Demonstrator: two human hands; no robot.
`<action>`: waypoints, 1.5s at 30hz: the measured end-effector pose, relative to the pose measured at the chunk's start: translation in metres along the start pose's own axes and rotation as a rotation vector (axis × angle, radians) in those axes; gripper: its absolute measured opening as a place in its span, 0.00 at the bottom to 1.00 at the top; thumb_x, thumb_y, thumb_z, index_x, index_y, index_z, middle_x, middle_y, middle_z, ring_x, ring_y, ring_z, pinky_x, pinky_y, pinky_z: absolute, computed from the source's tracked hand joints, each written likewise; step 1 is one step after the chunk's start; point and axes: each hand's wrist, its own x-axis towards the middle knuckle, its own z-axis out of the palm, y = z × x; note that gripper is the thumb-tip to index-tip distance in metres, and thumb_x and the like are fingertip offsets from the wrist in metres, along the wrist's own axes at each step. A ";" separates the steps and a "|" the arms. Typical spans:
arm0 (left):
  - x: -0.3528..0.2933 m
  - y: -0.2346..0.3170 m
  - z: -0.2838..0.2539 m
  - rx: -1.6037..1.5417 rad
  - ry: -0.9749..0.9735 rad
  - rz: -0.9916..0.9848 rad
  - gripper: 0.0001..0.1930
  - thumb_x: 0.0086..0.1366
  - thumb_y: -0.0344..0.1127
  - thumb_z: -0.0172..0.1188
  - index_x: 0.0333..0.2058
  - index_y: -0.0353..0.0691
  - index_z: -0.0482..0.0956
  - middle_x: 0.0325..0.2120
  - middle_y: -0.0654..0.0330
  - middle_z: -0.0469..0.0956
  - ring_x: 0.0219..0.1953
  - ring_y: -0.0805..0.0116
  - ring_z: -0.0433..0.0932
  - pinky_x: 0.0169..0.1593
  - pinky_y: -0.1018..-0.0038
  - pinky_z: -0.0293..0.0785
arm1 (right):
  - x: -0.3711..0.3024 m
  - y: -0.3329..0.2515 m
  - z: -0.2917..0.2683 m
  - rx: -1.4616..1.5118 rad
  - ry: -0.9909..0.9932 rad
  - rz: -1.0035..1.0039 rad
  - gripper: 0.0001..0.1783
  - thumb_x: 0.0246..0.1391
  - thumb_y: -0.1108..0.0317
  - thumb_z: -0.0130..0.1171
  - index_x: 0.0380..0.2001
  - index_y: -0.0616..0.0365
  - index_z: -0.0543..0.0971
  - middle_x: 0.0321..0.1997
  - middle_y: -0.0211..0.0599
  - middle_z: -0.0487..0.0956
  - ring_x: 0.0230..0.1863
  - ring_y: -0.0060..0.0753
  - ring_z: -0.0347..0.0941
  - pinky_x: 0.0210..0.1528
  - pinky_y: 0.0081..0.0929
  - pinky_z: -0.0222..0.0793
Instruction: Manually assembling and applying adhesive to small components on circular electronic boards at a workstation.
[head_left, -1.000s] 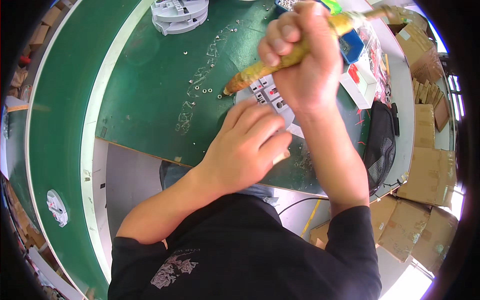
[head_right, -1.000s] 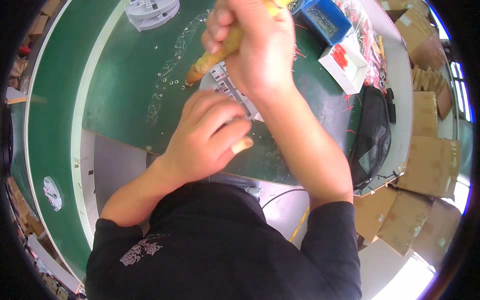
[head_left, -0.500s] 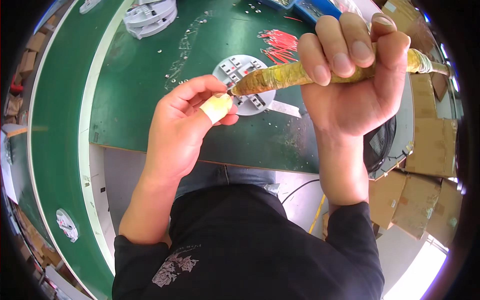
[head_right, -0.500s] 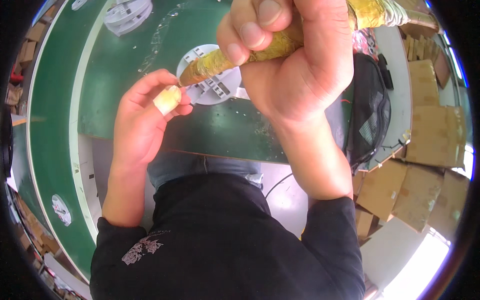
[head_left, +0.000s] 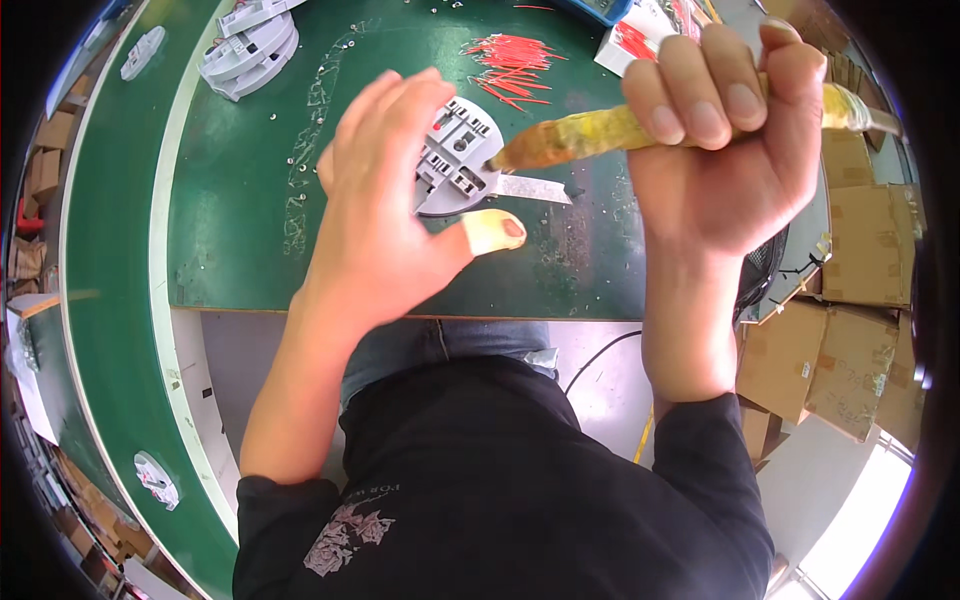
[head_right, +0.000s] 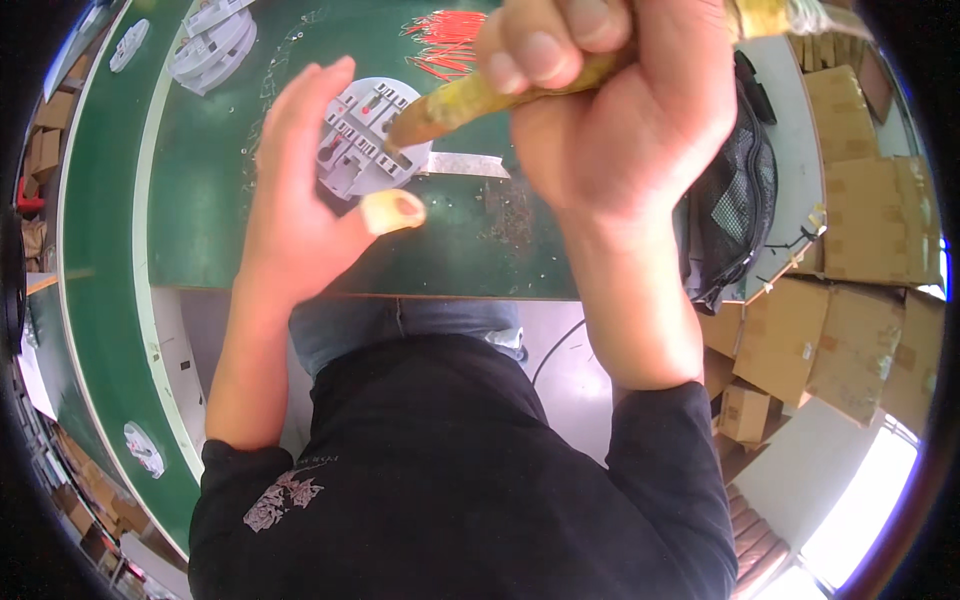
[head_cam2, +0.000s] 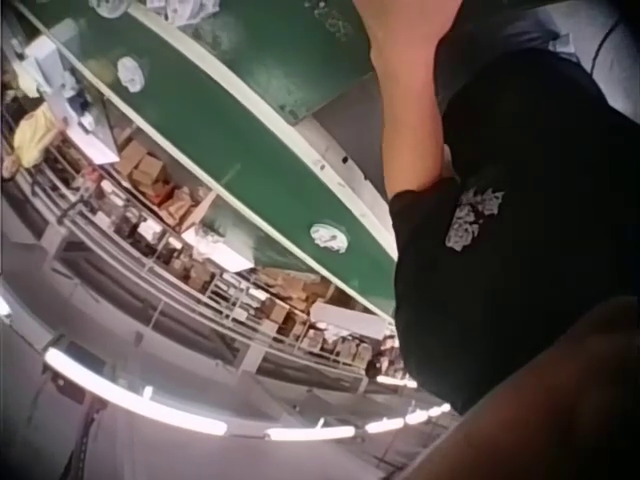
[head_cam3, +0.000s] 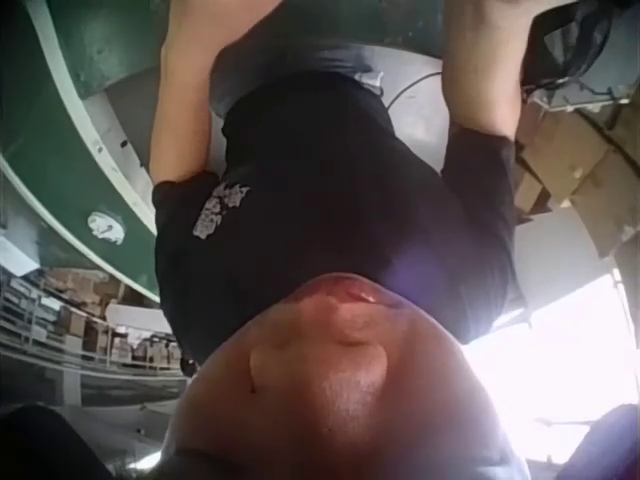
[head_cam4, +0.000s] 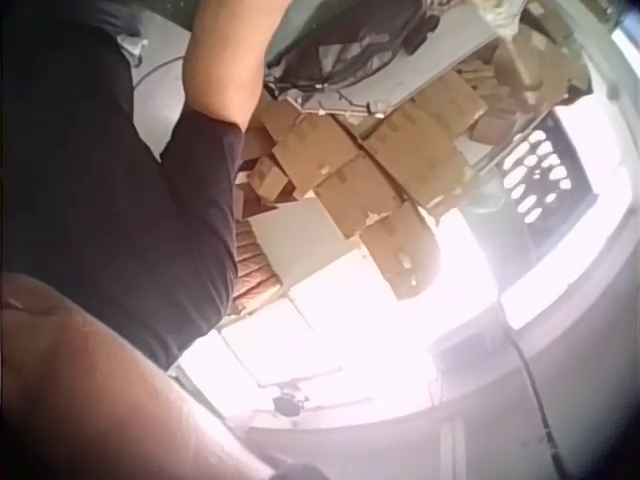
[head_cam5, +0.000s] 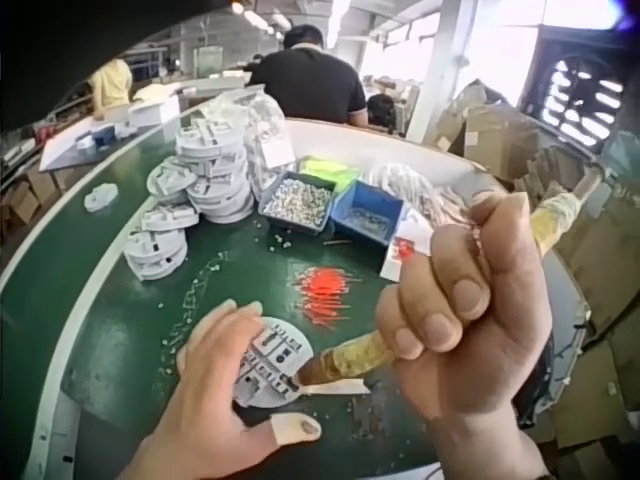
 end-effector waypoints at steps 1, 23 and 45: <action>0.001 -0.003 0.002 -0.001 0.002 0.000 0.41 0.53 0.37 0.77 0.64 0.37 0.67 0.58 0.47 0.74 0.64 0.52 0.70 0.64 0.56 0.68 | -0.002 0.001 0.002 -0.021 0.012 -0.015 0.16 0.74 0.55 0.45 0.47 0.50 0.80 0.27 0.21 0.71 0.27 0.22 0.65 0.32 0.26 0.64; -0.006 0.003 0.005 0.068 -0.261 -0.113 0.48 0.42 0.42 0.81 0.62 0.40 0.66 0.58 0.50 0.72 0.68 0.53 0.65 0.66 0.54 0.57 | -0.006 0.046 0.013 -0.269 -0.053 -0.010 0.14 0.73 0.55 0.50 0.44 0.56 0.74 0.20 0.26 0.66 0.15 0.22 0.58 0.19 0.26 0.60; 0.003 0.034 0.020 -0.975 0.123 -0.417 0.46 0.55 0.48 0.74 0.65 0.37 0.58 0.63 0.48 0.67 0.66 0.53 0.67 0.65 0.56 0.66 | -0.001 -0.035 0.023 -0.683 0.388 0.111 0.13 0.65 0.63 0.60 0.43 0.62 0.79 0.22 0.28 0.76 0.16 0.15 0.64 0.17 0.17 0.58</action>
